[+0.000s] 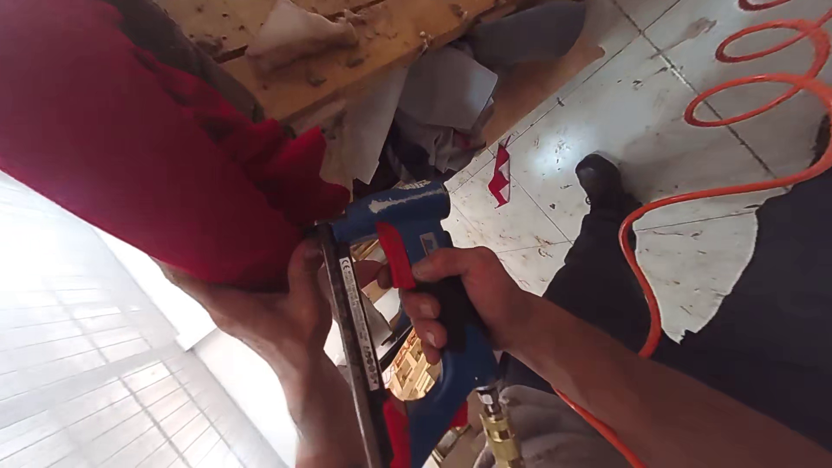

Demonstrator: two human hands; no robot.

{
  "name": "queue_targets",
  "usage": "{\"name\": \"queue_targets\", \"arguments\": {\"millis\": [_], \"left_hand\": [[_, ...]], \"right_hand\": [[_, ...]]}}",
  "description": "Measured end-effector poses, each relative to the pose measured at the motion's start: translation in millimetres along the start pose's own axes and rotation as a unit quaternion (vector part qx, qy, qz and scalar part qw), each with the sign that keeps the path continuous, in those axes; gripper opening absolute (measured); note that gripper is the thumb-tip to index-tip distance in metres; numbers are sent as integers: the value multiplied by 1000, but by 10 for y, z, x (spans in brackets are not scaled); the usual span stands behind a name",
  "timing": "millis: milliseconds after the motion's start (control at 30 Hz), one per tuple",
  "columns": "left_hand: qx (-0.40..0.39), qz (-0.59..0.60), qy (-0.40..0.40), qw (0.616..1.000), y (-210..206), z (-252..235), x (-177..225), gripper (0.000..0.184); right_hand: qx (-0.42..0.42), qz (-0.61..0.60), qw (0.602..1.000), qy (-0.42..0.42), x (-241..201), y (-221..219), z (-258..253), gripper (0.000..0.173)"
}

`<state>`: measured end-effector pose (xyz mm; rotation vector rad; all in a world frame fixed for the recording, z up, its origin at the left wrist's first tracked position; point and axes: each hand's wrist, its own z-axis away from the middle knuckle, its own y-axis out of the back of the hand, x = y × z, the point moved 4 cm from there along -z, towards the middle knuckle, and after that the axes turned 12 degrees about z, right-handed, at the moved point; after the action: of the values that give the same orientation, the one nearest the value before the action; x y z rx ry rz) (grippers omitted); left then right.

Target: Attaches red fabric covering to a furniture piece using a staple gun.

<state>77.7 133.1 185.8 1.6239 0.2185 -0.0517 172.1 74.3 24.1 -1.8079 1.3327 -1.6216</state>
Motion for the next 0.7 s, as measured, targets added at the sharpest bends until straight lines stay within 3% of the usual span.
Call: {"name": "queue_targets", "arguments": {"millis": [100,167,233,333,433,533,600,700], "left_hand": [[-43,152,-3,987,12,-2,-105,102],[-99,311,20,945,99,-3,-304,83],[-124,403,33,906,157,-42,-377,86],[-143,431,4,891,115,-123,-307,96],[-150,352,-44,923,105,-77,-403,93],[-127,239,-95,958,65,78,-690,104],[-100,192,-124,968,-3,172,-797,105],[-76,170,-108,976,-18,333,-924,98]], "right_hand": [[15,8,1000,13,-8,-12,-42,31],[20,12,999,32,9,25,12,34],[44,14,997,58,28,104,148,35],[110,49,987,105,39,280,492,31],[205,140,959,134,25,372,884,31],[287,241,911,173,79,353,1164,29],[337,326,857,213,168,294,1249,26],[374,502,720,301,374,197,1157,25]]}}
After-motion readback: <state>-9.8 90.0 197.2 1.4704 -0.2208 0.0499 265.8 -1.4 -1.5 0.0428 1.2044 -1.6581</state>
